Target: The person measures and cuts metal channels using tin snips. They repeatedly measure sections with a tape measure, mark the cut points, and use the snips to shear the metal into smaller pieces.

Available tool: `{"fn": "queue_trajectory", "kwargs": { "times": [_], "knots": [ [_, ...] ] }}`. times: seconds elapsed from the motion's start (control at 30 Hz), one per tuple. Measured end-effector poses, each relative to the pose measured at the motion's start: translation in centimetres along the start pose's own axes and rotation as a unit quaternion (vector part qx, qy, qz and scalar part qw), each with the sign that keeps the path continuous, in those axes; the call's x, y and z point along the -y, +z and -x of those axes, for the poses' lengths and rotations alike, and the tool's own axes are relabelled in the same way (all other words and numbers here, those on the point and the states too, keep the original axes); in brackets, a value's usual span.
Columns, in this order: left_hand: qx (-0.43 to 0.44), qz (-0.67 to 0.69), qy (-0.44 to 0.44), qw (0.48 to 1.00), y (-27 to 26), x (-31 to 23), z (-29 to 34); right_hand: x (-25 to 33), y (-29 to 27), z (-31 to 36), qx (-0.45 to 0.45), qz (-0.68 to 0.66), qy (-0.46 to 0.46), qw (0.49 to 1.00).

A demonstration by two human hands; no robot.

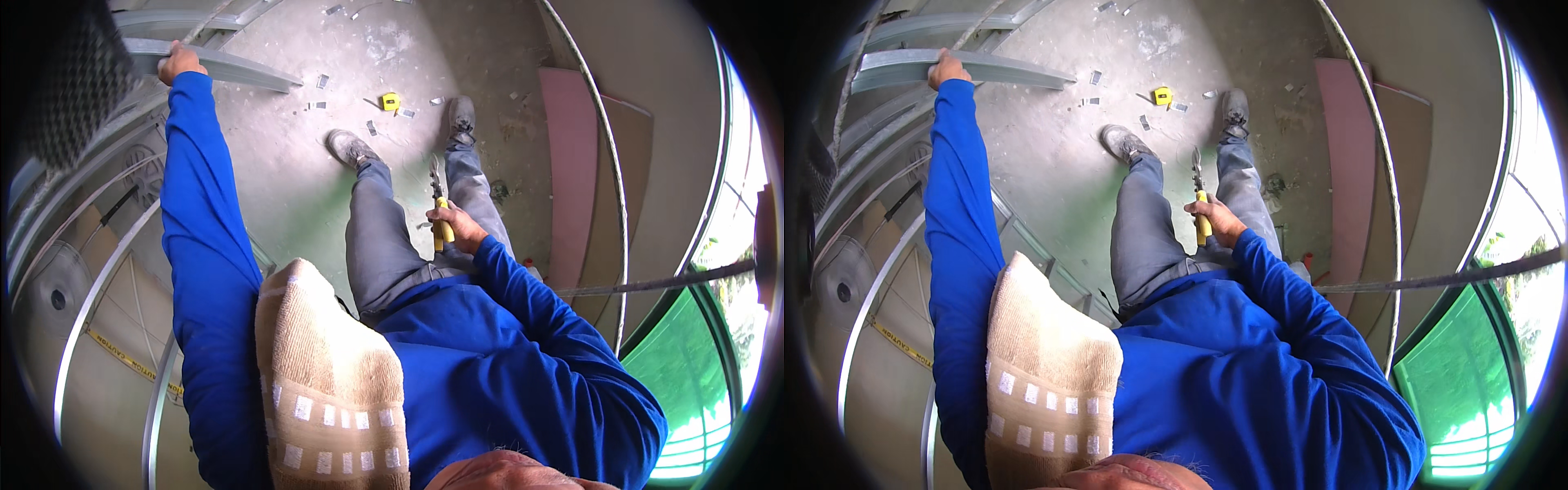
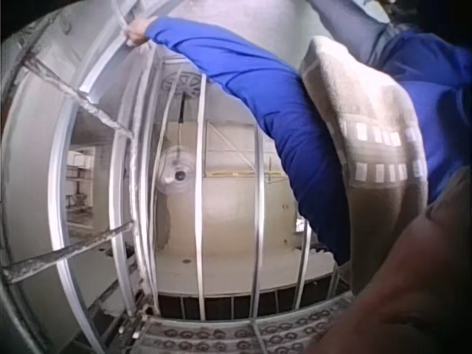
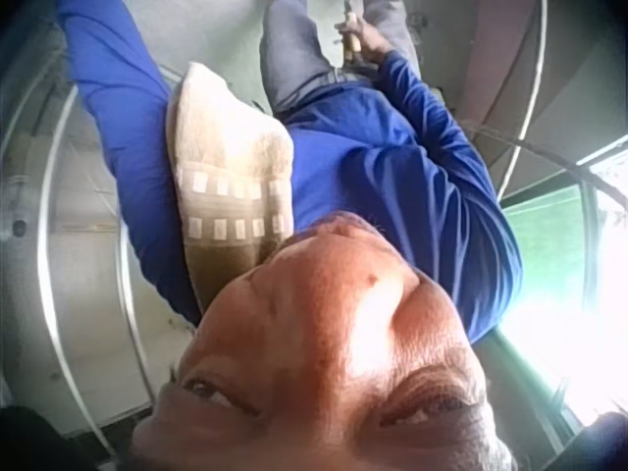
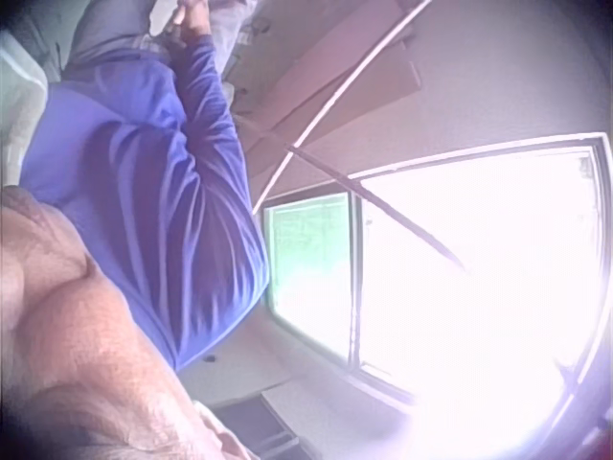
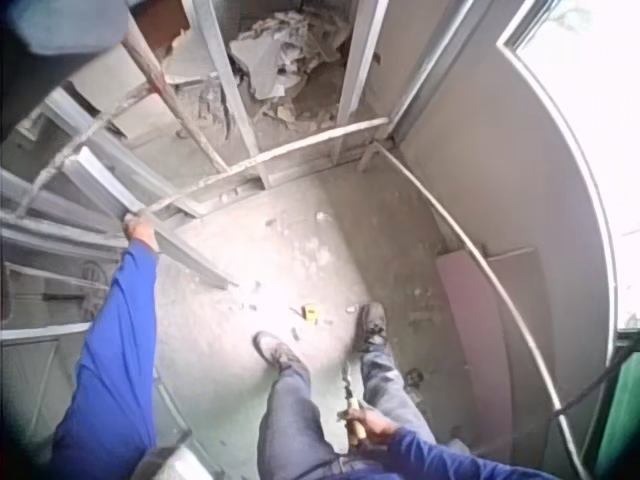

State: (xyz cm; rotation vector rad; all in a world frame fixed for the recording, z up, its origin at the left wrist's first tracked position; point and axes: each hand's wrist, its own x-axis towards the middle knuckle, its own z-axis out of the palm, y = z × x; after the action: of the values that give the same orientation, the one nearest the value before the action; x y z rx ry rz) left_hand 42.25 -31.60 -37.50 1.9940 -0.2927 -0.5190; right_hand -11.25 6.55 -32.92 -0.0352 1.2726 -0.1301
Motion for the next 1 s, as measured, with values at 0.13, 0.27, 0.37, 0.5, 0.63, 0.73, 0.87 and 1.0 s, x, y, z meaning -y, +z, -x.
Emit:
{"fn": "queue_trajectory", "kwargs": {
  "times": [0.13,0.27,0.37,0.5,0.63,0.73,0.87,1.0],
  "knots": [
    [-0.05,0.012,0.094,0.994,-1.9,-0.1,6.5,2.3,-4.1,-1.4,-0.011,0.015,0.003,1.0],
    [0.004,0.2,0.061,0.978,-5.9,0.5,15.0,4.5,-8.3,-2.2,-0.045,0.047,0.003,0.998],
    [0.016,0.326,-0.022,0.945,-6.8,4.7,17.9,6.5,-11.0,-3.8,-0.057,0.055,-0.002,0.997],
    [-0.009,0.48,-0.184,0.858,-7.0,16.1,18.2,7.3,-12.8,-6.7,-0.06,0.036,0.007,0.998],
    [-0.076,0.524,-0.285,0.799,-4.2,27.9,19.1,6.8,-13.3,-12.5,-0.063,0.009,-0.01,0.998],
    [-0.122,0.525,-0.329,0.775,-2.4,34.1,20.4,5.5,-12.9,-17.1,-0.074,0.009,0.0,0.997],
    [-0.181,0.402,-0.373,0.816,-1.7,42.1,17.6,2.8,-12.0,-23.4,-0.064,0.001,0.004,0.998],
    [-0.032,0.277,-0.454,0.846,-3.7,50.2,12.8,0.1,-11.8,-29.4,-0.072,0.095,0.036,0.992]
  ]
}}
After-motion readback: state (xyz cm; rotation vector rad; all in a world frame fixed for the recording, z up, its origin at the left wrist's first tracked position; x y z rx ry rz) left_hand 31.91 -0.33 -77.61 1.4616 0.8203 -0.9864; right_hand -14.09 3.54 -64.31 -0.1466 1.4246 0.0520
